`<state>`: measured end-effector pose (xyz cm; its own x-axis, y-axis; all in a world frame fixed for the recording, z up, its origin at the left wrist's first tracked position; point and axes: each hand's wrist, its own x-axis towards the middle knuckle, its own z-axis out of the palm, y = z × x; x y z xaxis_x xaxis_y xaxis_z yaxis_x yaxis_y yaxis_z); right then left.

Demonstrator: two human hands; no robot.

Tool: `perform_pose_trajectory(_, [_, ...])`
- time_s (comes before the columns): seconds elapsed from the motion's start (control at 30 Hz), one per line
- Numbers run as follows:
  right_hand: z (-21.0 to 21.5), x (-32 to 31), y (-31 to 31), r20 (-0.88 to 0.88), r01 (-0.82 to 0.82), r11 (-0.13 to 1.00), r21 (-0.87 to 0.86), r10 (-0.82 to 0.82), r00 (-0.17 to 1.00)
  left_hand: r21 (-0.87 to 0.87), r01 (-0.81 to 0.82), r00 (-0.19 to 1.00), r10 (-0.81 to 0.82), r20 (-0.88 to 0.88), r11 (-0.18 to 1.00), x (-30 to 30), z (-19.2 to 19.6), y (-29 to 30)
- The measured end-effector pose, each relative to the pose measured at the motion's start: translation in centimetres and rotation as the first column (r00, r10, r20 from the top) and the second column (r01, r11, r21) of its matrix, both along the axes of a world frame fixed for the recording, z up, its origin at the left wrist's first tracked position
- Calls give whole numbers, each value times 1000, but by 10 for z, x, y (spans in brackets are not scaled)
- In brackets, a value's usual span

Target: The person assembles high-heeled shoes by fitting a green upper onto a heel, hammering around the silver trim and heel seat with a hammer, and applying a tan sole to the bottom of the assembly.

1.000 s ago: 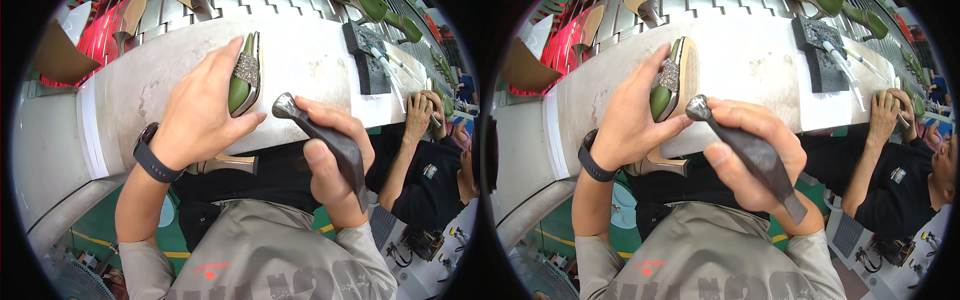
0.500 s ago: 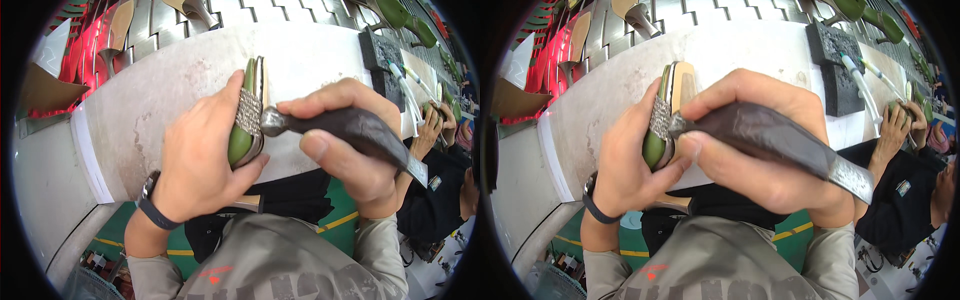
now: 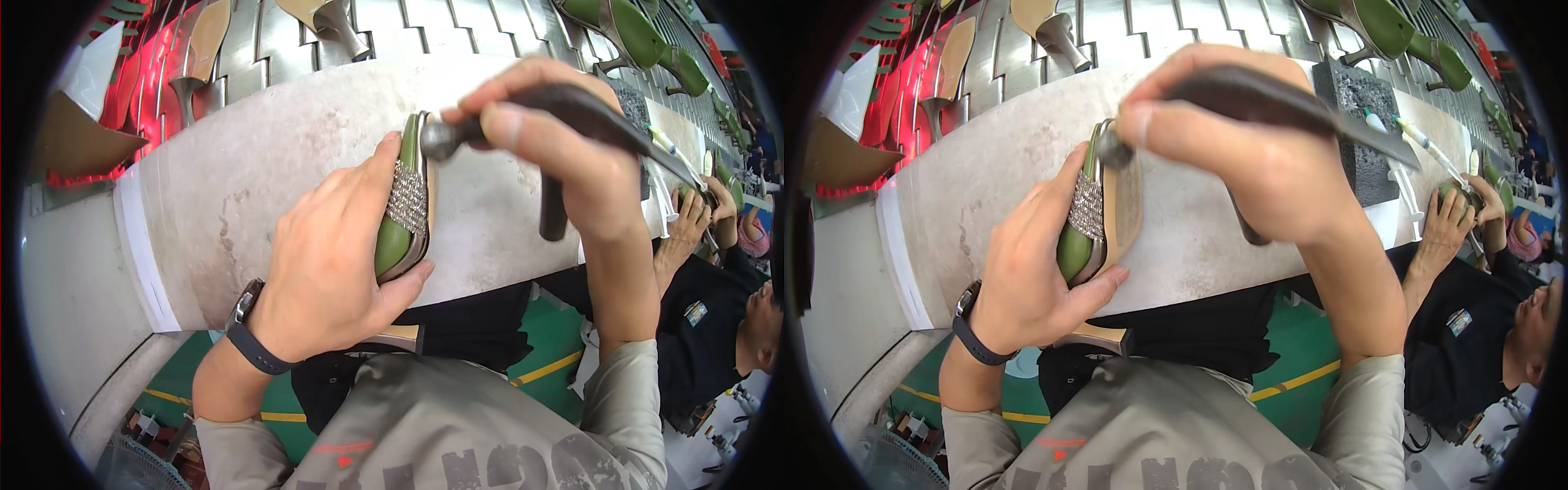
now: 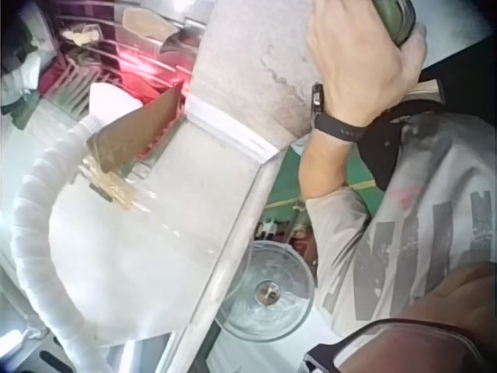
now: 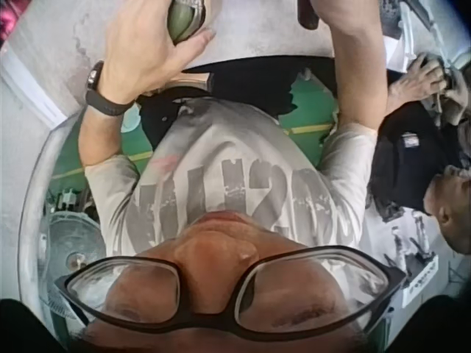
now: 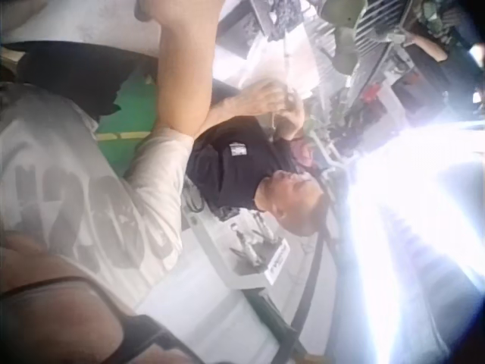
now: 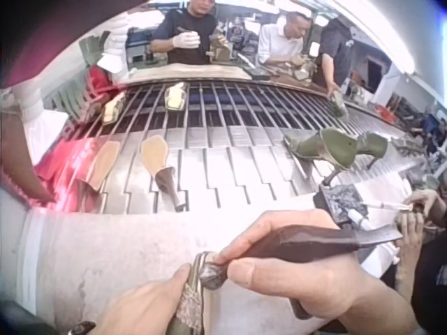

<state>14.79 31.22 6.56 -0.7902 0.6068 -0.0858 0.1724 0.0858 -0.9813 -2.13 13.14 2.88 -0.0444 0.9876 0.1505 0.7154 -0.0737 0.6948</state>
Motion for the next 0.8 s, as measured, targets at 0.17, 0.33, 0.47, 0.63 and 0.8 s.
perform_pose_trajectory(0.17, [29,24,-38,195,-113,992,-65,123,973,34,-25,999,24,46,999,2,-1,-5])
perform_pose_trajectory(0.33, [-33,30,-60,54,-306,852,425,314,948,31,-21,1000,21,1,999,3,-1,-2])
perform_pose_trajectory(0.47, [-12,37,-52,85,-247,900,359,232,969,22,18,1000,-18,15,1000,-5,-2,-11])
perform_pose_trajectory(0.63, [19,42,-70,-251,367,921,131,-327,911,85,37,999,-41,36,996,-6,-6,-6])
perform_pose_trajectory(0.8, [14,28,-64,54,-61,980,192,52,997,55,3,997,-7,75,998,-6,-4,-6])
